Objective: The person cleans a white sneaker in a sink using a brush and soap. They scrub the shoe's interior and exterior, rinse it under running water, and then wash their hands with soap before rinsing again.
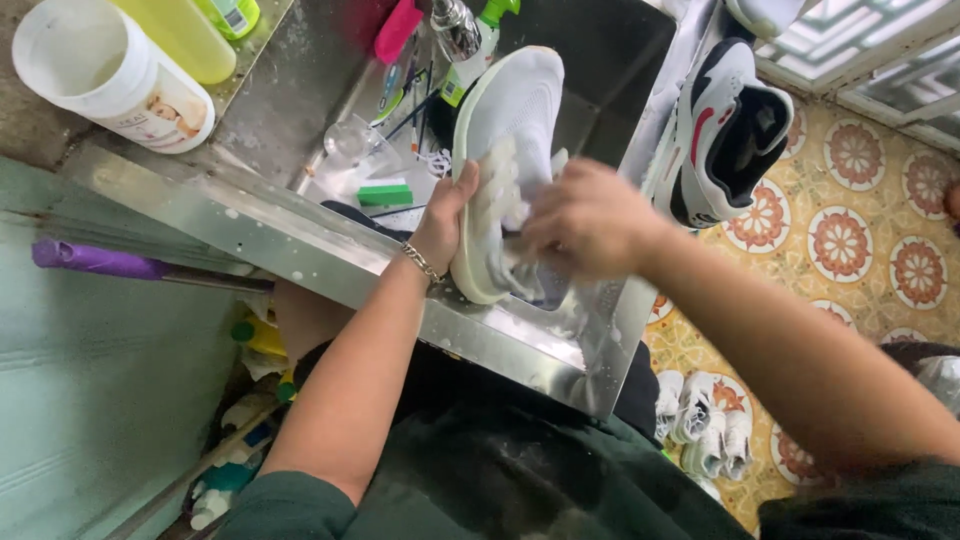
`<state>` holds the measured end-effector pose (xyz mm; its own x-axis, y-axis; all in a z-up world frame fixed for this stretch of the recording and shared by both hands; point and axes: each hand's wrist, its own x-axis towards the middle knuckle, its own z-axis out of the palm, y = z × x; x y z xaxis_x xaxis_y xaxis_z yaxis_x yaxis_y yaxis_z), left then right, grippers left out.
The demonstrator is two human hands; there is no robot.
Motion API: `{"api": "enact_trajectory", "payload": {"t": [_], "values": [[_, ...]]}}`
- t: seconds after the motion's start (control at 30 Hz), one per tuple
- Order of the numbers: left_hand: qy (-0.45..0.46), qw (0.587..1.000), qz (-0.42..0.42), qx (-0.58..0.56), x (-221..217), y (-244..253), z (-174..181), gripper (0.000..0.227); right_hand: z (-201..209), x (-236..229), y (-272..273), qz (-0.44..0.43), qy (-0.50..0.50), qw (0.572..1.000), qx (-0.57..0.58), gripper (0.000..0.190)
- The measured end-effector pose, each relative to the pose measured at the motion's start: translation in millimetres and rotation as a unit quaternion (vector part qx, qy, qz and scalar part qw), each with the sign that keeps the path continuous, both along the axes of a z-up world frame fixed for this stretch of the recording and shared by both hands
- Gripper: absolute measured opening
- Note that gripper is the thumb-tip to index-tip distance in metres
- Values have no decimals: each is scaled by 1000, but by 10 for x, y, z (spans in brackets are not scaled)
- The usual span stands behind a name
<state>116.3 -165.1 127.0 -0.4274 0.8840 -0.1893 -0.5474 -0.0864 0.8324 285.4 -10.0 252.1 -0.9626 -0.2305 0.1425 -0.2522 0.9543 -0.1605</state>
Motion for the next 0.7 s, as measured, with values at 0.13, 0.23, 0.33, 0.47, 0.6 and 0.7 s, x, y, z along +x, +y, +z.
{"api": "enact_trajectory", "payload": {"t": [0.13, 0.23, 0.33, 0.47, 0.6, 0.7], "values": [[-14, 1000, 17, 5, -60, -46, 83, 60, 59, 2, 184, -50, 12, 999, 18, 10], [29, 1000, -7, -1, -117, 27, -111, 67, -137, 61, 23, -28, -6, 1000, 0, 5], [19, 1000, 2, 5, -47, -15, -3, 62, -149, 60, 287, -47, 44, 998, 20, 9], [38, 999, -14, -9, -88, 44, -295, 70, -315, 102, 53, -41, 54, 997, -21, 8], [-5, 1000, 1, 21, -29, -43, 139, 58, -119, 56, 286, -80, 49, 995, 24, 8], [21, 999, -34, 12, -105, 34, -223, 68, -248, 103, -205, -31, 40, 998, -24, 7]]}}
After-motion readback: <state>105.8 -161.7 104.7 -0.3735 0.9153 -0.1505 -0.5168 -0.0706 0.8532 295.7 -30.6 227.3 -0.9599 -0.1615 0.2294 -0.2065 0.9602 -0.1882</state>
